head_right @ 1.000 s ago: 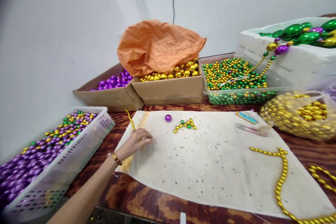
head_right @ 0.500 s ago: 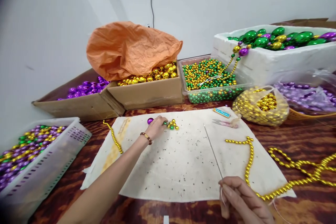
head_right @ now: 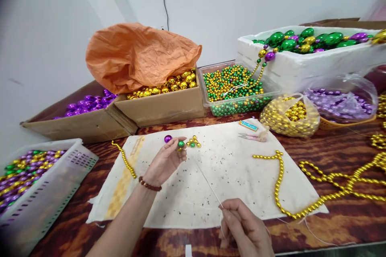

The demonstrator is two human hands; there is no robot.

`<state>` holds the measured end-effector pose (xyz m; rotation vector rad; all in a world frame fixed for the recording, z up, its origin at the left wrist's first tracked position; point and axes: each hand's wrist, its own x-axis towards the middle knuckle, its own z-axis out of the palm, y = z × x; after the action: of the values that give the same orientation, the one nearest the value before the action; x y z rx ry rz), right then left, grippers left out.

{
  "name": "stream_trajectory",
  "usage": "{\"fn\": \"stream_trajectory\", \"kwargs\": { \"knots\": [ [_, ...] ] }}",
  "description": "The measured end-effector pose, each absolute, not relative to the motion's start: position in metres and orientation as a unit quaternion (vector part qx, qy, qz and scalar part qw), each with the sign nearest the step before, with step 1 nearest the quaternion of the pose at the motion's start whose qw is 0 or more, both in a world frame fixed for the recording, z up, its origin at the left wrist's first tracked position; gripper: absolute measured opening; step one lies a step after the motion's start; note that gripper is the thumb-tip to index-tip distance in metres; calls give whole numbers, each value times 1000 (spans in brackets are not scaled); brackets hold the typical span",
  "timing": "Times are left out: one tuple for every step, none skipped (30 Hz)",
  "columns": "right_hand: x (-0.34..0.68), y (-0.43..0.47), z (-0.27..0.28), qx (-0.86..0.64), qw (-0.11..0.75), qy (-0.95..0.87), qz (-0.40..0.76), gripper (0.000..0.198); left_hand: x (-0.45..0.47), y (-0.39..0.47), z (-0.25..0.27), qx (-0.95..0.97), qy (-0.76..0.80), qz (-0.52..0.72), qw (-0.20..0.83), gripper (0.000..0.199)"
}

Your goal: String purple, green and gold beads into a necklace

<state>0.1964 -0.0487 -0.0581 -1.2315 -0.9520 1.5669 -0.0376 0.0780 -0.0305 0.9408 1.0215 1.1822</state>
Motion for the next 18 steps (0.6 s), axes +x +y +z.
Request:
{"fn": "stream_trajectory", "kwargs": {
  "knots": [
    [195, -49, -57, -495, 451, -396, 629, 32, -33, 69, -28, 345, 399, 534, 661, 28],
    [194, -49, -57, -493, 450, -406, 624, 32, -29, 61, -26, 297, 370, 547, 689, 25],
    [193, -49, -56, -491, 447, -416, 621, 32, -25, 56, -24, 260, 352, 556, 706, 23],
    [193, -49, -56, -489, 442, -425, 620, 32, -21, 52, -24, 231, 342, 563, 716, 22],
    [193, -50, -56, -486, 436, -435, 620, 32, -19, 49, -24, 208, 335, 569, 722, 22],
    [192, -50, -57, -483, 430, -445, 619, 32, -17, 48, -24, 191, 331, 573, 725, 23],
    [192, -51, -58, -479, 427, -454, 618, 32, -15, 47, -25, 179, 329, 577, 726, 24],
    [192, -52, -59, -476, 424, -462, 617, 32, -13, 46, -26, 171, 329, 580, 725, 25],
    [191, -52, -60, -473, 422, -469, 615, 31, -12, 45, -27, 166, 329, 583, 724, 25],
    [191, -53, -61, -471, 421, -473, 614, 31, -10, 45, -28, 164, 330, 586, 722, 25],
    [190, -53, -62, -470, 419, -477, 613, 30, -9, 44, -29, 163, 331, 588, 720, 25],
    [189, -53, -62, -471, 418, -479, 612, 30, -8, 43, -29, 162, 332, 589, 719, 24],
    [189, -54, -62, -472, 417, -481, 610, 29, -7, 42, -30, 161, 333, 590, 718, 24],
    [188, -54, -63, -474, 417, -482, 607, 29, -6, 41, -30, 160, 333, 590, 718, 23],
    [188, -54, -62, -477, 418, -483, 604, 29, -5, 40, -30, 160, 334, 590, 717, 23],
    [188, -54, -62, -480, 418, -482, 603, 30, -5, 39, -30, 161, 336, 590, 716, 23],
    [188, -54, -62, -482, 417, -480, 602, 30, -4, 39, -30, 163, 339, 590, 715, 23],
    [188, -54, -61, -484, 416, -479, 603, 30, -4, 38, -30, 166, 343, 589, 713, 23]
  ]
}}
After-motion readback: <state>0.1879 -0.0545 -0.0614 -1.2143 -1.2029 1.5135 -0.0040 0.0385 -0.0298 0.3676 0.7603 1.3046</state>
